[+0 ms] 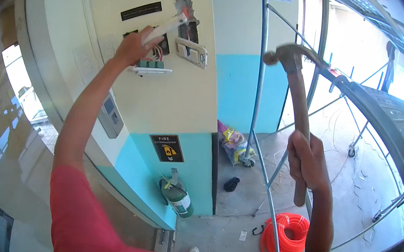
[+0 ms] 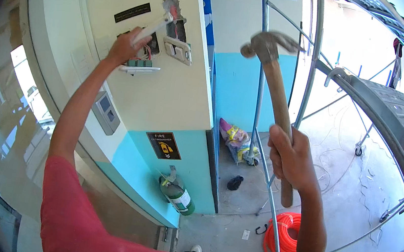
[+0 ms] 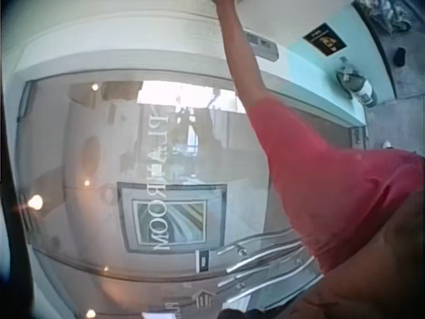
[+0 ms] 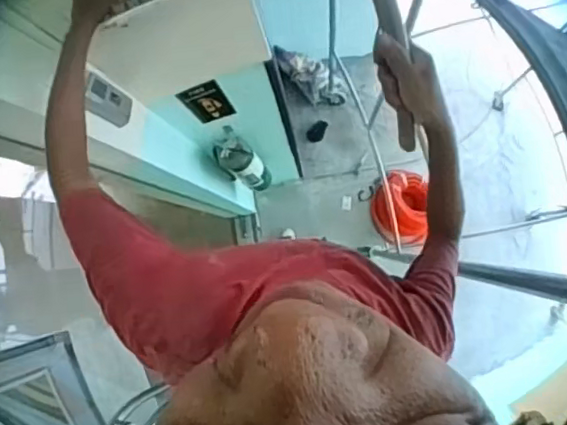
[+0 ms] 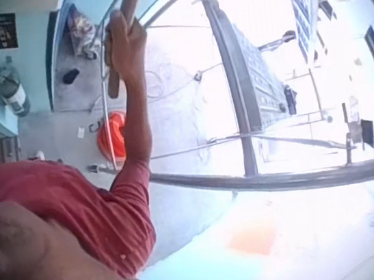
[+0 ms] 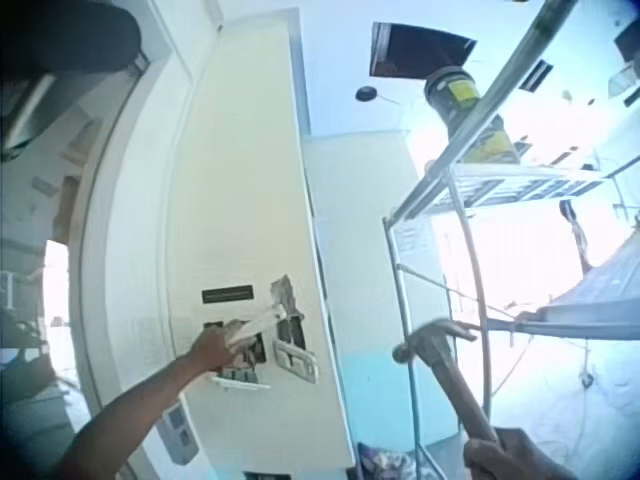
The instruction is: The person uses a hammer to tap a white plastic conduit into a wall opening above an electrical switch box. The conduit is repeatedly tapped to seat it into the wall cavity.
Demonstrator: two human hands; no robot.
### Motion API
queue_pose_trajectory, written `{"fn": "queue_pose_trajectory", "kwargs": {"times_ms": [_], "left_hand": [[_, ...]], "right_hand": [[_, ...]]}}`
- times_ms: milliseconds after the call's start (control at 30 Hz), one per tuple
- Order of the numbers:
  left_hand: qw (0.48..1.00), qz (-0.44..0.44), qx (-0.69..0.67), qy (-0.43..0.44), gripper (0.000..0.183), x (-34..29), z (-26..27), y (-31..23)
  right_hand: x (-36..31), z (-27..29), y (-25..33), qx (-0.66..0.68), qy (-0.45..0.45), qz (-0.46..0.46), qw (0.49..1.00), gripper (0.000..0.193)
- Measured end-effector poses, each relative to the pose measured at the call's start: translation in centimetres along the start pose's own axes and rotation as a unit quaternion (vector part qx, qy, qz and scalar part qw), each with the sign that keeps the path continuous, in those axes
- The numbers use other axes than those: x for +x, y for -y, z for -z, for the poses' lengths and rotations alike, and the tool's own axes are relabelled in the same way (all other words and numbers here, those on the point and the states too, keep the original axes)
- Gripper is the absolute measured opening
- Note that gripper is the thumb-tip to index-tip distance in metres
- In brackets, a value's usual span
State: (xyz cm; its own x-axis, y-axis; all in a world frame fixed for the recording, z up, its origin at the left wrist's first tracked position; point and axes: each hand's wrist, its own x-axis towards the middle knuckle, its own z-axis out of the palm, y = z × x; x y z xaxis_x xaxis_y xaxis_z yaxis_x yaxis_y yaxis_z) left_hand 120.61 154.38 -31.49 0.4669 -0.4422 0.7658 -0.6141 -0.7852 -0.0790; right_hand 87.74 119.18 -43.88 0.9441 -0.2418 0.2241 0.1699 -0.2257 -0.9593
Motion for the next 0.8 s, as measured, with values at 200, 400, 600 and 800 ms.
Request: {"fn": "queue_pose_trajectory", "kwargs": {"times_ms": [200,400,600,800], "left_hand": [[0.986,0.041,-0.159,-0.041,0.05,2.1,8.1,-3.4],[0.986,0.099,-0.129,0.027,0.055,3.9,10.6,-7.6],[0.998,0.051,0.008,0.03,0.057,5.1,11.3,-7.1],[0.998,0.031,0.029,-0.046,0.052,4.5,10.5,-5.0]], "right_hand": [[-3.1,-0.1,-0.9,-0.089,-0.037,0.01,0.995,0.041],[-2.3,-1.9,0.6,-0.017,0.018,0.113,0.993,0.046],[-1.7,-2.7,4.7,-0.03,0.027,0.195,0.98,0.044],[-0.6,-4.5,6.7,-0.005,0.011,0.212,0.977,0.039]]}}
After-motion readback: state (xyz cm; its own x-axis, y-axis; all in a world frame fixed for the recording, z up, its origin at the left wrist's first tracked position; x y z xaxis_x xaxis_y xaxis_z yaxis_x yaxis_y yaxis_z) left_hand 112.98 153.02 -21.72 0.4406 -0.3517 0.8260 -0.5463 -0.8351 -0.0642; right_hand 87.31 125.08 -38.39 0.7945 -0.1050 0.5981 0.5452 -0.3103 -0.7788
